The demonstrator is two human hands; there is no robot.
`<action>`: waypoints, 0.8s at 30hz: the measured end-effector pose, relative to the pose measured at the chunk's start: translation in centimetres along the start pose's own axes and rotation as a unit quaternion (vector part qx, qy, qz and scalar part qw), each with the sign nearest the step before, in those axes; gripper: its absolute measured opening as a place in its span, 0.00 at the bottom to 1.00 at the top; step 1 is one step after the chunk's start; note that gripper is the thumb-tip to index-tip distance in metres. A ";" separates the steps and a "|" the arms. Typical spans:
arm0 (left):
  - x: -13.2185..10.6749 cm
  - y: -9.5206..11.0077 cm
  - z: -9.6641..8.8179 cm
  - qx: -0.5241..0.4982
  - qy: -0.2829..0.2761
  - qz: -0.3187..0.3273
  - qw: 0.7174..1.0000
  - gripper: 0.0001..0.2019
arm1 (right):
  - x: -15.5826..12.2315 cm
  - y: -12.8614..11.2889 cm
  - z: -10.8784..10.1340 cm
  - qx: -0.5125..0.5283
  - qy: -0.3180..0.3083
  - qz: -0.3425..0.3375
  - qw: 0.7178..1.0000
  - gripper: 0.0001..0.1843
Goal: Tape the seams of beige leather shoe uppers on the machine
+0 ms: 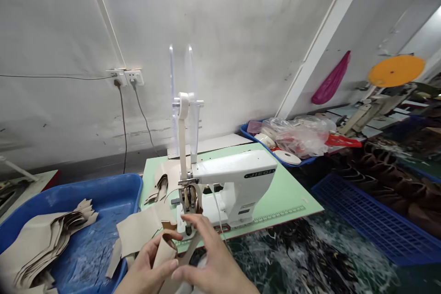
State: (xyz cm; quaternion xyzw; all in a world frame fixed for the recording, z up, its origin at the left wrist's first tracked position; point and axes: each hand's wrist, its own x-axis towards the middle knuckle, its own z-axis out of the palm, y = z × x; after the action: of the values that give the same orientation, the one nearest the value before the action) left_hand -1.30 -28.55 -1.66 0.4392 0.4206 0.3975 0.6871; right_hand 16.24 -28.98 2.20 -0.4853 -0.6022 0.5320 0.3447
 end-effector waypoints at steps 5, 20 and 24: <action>2.6 1.4 0.0 0.008 0.106 0.036 0.994 0.24 | 2.1 0.9 -1.4 -0.007 0.008 0.018 1.000 0.09; 6.9 2.5 -1.2 0.194 0.217 0.071 0.954 0.23 | 8.1 3.2 -5.2 0.237 0.053 0.043 0.969 0.21; 7.3 2.8 -1.0 0.198 0.227 0.068 0.951 0.22 | 8.5 4.1 -5.2 0.283 0.075 0.052 0.955 0.23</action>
State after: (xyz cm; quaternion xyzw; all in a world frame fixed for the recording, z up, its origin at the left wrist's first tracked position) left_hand -0.33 -20.80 -0.97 0.4919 0.6049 0.4415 0.4440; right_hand 19.49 -19.41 -1.65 -0.4368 -0.3736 0.6598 0.4841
